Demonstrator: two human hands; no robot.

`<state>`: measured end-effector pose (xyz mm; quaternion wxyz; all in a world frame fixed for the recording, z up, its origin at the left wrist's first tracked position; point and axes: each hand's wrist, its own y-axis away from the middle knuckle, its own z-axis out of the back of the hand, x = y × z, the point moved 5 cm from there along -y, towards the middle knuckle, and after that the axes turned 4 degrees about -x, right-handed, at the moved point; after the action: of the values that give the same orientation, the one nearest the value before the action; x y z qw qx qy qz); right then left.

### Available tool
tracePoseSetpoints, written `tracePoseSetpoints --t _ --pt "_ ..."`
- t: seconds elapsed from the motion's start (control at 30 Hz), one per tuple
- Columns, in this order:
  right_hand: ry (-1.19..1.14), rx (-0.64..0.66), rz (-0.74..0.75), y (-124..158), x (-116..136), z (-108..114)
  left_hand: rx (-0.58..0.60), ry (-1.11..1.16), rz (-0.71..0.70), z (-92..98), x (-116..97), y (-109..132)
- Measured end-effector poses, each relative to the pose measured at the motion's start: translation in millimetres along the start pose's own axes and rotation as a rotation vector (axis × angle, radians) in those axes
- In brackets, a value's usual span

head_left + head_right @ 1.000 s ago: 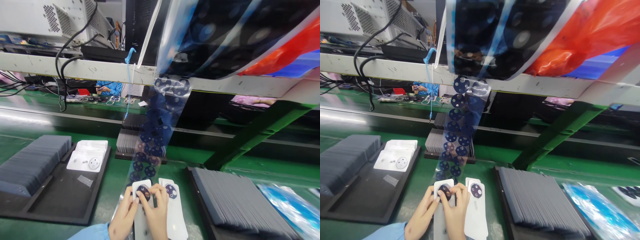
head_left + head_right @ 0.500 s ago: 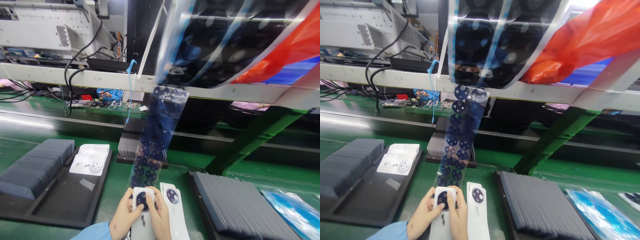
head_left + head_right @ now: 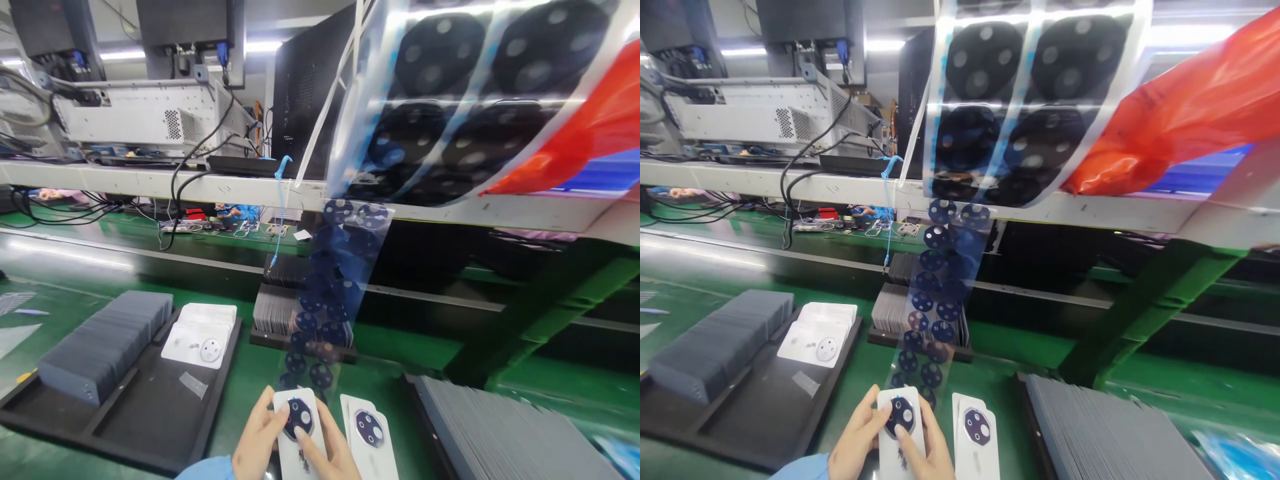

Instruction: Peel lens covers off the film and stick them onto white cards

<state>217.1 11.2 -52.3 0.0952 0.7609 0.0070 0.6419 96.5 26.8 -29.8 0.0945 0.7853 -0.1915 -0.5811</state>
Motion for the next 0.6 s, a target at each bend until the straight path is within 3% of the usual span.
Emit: tracePoseSetpoints --t 0.1,0.2,0.27,0.37,0.43,0.53,0.6 --pt "-0.114 -0.013 -0.044 1 12 -1 0.058 -0.096 -0.084 -2.8 -9 4" --pt "-0.131 -0.111 -0.064 -4 26 24 0.002 -0.342 -0.263 11.1 -33 4" --pt "-0.047 -0.244 -0.099 -8 34 56 -0.155 -0.579 -0.410 35.7 -55 0" --pt "0.199 -0.506 -0.082 -10 46 107 -0.440 -0.932 -0.559 88.5 -83 -12" --pt "0.402 -0.608 -0.128 -11 45 129 -0.605 -1.149 -0.679 123.1 -97 -19" --pt "0.663 -0.532 -0.188 -17 33 131 -0.699 -1.450 -0.755 159.7 -103 -30" --pt "0.860 -0.506 -0.083 -20 31 120 -0.664 -1.552 -0.699 174.2 -97 -41"
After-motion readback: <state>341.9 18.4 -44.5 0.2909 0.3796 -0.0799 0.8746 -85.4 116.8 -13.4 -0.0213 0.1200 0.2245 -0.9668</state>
